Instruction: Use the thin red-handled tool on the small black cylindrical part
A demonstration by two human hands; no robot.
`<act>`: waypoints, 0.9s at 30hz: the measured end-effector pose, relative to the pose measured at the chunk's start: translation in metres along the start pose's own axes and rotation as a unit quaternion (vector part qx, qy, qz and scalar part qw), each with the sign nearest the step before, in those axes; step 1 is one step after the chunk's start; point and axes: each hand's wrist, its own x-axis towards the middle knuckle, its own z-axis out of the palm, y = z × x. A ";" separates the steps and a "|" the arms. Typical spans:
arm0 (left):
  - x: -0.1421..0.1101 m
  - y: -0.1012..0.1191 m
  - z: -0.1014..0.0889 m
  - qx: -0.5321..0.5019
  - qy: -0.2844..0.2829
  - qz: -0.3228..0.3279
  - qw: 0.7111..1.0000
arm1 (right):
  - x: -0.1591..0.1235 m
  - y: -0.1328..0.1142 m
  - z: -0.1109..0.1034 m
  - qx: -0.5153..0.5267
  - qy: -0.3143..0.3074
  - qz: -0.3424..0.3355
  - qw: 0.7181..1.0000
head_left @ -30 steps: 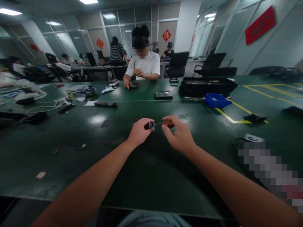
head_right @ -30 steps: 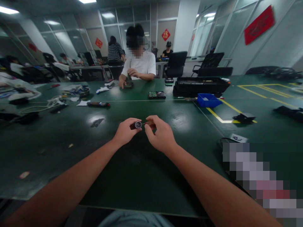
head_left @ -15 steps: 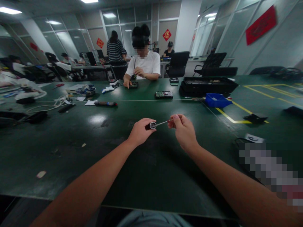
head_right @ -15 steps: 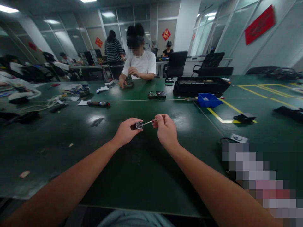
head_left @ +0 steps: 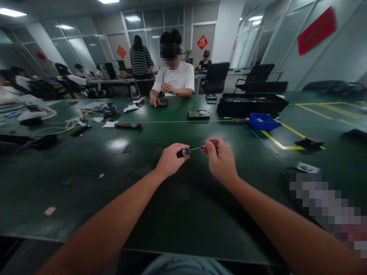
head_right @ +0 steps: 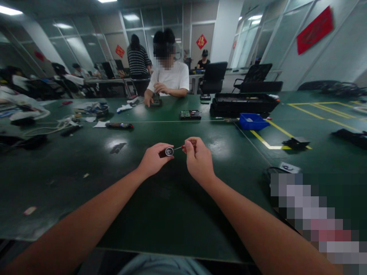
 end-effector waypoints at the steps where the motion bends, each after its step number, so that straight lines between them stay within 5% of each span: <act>1: 0.000 -0.001 0.000 0.001 0.003 -0.001 1.000 | 0.000 -0.001 -0.001 -0.008 -0.006 -0.012 1.000; 10: -0.002 -0.003 0.000 -0.019 -0.005 -0.007 1.000 | 0.001 -0.009 -0.007 -0.162 -0.005 -0.064 0.985; 27: 0.000 -0.004 0.000 -0.007 0.001 -0.012 1.000 | -0.001 -0.011 -0.010 -0.115 -0.115 -0.169 0.972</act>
